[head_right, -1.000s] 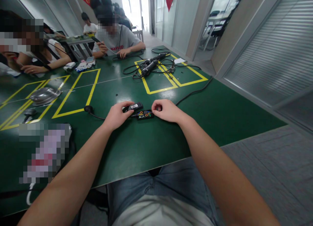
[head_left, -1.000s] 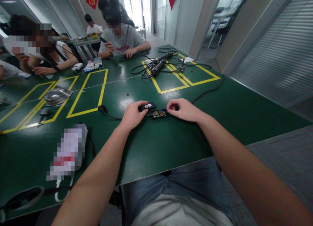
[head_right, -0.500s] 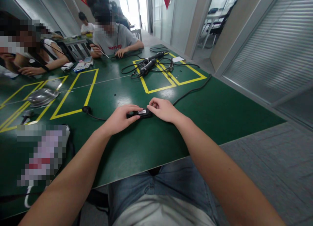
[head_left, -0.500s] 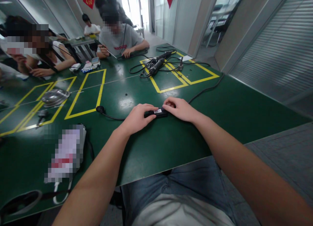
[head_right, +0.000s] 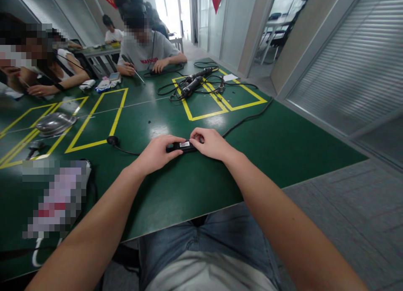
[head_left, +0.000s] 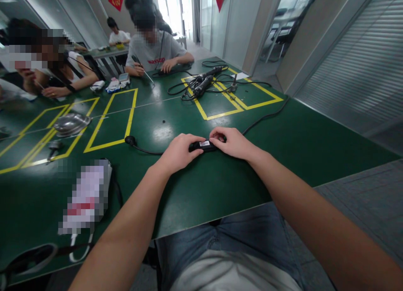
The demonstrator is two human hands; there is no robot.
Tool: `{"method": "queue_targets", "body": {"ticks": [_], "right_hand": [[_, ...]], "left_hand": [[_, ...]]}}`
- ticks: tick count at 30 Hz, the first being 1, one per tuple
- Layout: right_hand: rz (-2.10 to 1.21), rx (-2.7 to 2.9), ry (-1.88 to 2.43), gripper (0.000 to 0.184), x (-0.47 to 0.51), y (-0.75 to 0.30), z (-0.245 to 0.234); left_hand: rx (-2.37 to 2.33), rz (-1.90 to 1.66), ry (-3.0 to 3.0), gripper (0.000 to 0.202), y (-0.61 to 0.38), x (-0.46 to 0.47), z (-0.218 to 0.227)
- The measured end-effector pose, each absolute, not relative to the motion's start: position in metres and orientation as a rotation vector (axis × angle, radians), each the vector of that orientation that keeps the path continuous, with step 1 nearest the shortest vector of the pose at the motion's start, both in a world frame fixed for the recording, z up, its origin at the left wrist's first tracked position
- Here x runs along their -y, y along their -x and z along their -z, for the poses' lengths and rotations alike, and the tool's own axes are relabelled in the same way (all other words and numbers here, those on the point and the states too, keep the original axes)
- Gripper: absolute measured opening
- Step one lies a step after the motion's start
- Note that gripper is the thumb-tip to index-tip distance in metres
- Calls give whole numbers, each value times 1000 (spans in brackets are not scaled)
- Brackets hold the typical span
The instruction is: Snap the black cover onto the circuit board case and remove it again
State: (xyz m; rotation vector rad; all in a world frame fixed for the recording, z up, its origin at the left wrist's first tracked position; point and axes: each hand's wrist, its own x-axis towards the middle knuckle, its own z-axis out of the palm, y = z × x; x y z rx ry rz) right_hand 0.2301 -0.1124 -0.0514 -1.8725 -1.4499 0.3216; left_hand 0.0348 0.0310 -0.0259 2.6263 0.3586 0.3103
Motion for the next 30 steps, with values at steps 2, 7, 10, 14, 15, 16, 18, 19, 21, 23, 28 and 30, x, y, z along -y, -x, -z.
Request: {"method": "queue_targets", "body": {"ticks": [2,7,10,14,15,16,18,19,21,23,28,30], "right_hand": [[-326,1451,1874,18,113,-230,52],[-335,1444,1886,19,113,-231,53],[-337,1451,1865,19,112,-232,54],[-336,1455,1866,20,111,-232,54],[-335,1455,1878,20,111,-232,54],[-334,1453,1893,21,112,-231,54],[-336,1447,1924,22,112,-231,53],[-337,1439,1929,23,112,-231,52],[-337,1419,1920,27,113,-233,51],[-333,1402,1911,27,114,-234,50],[-351,1443,1922,13,118,-237,47],[-374,1463,1912,12,119,-237,46]], "left_hand": [[-364,-312,-2611,37,-35,-31,26],[-370,-312,-2560,35,-35,-31,27],[-353,-331,-2598,37,-36,-32,29],[-336,-347,-2615,37,-36,-32,31],[-340,-347,-2601,36,-36,-32,31],[-348,-347,-2579,35,-36,-32,31],[-373,-352,-2498,34,-36,-33,33],[-389,-358,-2439,36,-37,-34,34],[-436,-385,-2315,40,-38,-36,36],[-535,-447,-2256,41,-39,-39,36],[-884,-508,-2481,28,-36,-45,36],[-918,-476,-2559,22,-35,-44,35]]}}
